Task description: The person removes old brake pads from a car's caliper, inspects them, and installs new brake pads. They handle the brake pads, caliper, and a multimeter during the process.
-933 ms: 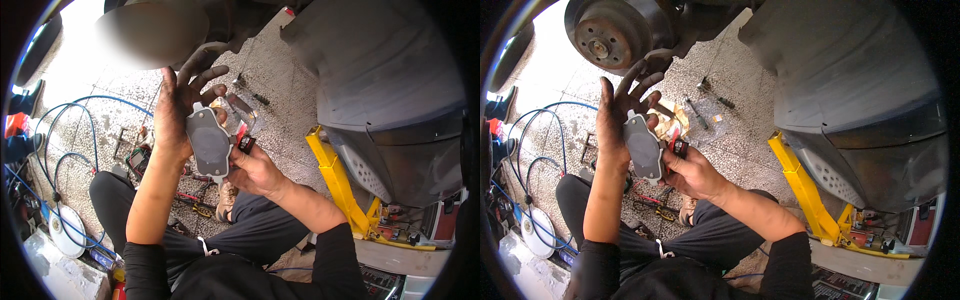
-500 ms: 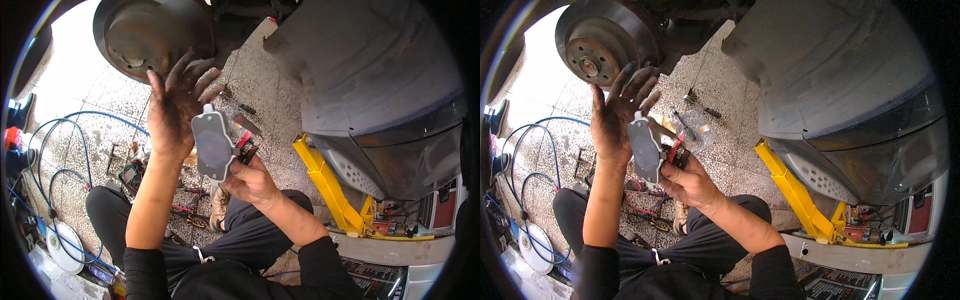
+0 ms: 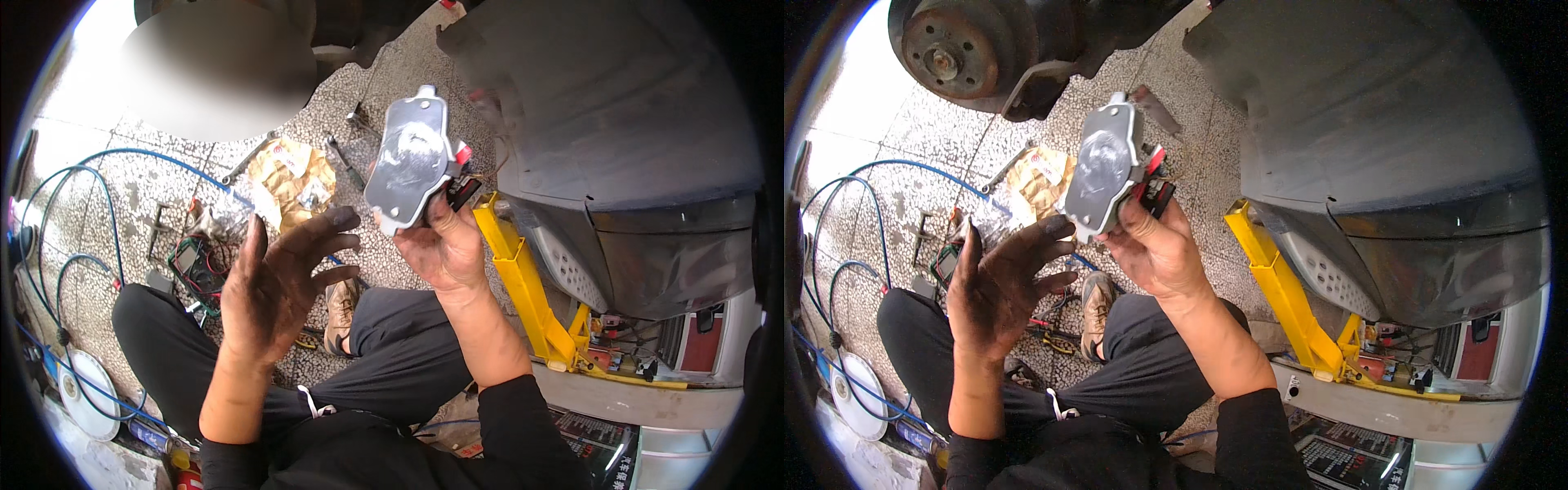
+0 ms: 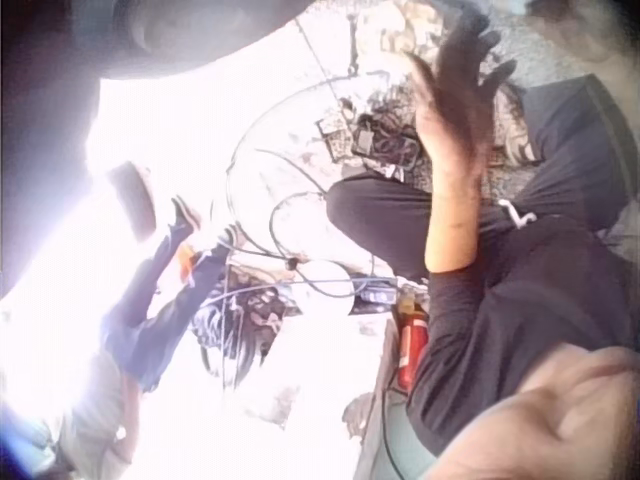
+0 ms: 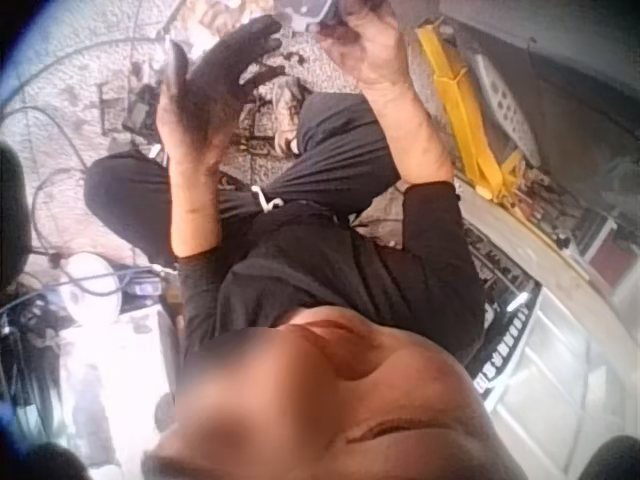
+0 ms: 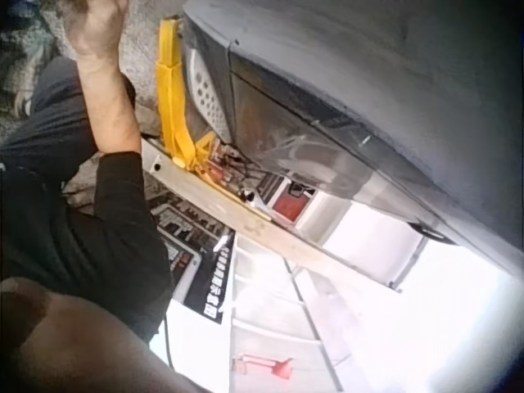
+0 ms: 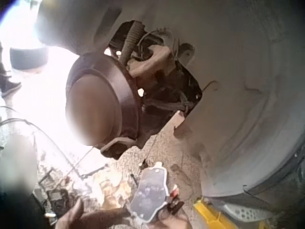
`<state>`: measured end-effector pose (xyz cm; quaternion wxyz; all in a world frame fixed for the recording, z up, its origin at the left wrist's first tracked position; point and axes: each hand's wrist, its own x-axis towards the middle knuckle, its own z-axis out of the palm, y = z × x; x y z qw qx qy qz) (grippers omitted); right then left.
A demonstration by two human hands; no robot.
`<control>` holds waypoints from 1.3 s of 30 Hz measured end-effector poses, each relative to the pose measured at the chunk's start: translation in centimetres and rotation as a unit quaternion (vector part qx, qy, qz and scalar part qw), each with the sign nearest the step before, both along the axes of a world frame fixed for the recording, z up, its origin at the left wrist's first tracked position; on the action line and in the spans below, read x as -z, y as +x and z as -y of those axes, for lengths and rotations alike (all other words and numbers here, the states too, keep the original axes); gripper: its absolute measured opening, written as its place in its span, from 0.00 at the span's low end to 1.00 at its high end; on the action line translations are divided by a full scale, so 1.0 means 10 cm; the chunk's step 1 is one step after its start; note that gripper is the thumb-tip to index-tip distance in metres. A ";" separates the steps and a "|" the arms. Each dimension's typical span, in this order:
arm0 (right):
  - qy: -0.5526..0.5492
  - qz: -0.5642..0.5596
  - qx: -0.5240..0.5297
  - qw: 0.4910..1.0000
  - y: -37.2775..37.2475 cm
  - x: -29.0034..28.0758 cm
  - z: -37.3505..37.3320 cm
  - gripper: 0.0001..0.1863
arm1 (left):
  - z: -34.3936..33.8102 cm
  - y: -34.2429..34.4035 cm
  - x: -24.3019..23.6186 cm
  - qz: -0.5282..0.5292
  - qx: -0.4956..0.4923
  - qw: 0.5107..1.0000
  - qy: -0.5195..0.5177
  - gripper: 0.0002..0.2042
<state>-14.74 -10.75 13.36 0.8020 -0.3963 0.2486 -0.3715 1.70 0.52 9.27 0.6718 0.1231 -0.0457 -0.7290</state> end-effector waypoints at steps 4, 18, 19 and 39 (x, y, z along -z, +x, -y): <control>0.004 -0.029 -0.029 0.999 0.08 0.06 -0.06 0.20 | -0.07 0.16 0.06 -0.002 0.050 0.999 0.019 0.41; -0.024 -0.130 -0.033 0.991 0.13 -0.01 -0.09 0.20 | -0.07 0.18 0.03 0.018 0.066 0.996 0.049 0.38; -0.025 -0.130 -0.033 0.991 0.13 -0.01 -0.08 0.19 | -0.07 0.17 0.04 0.024 0.068 0.997 0.041 0.38; -0.135 -0.157 -0.017 0.978 0.05 0.09 -0.06 0.20 | 0.00 0.12 0.06 -0.123 0.091 0.987 0.047 0.38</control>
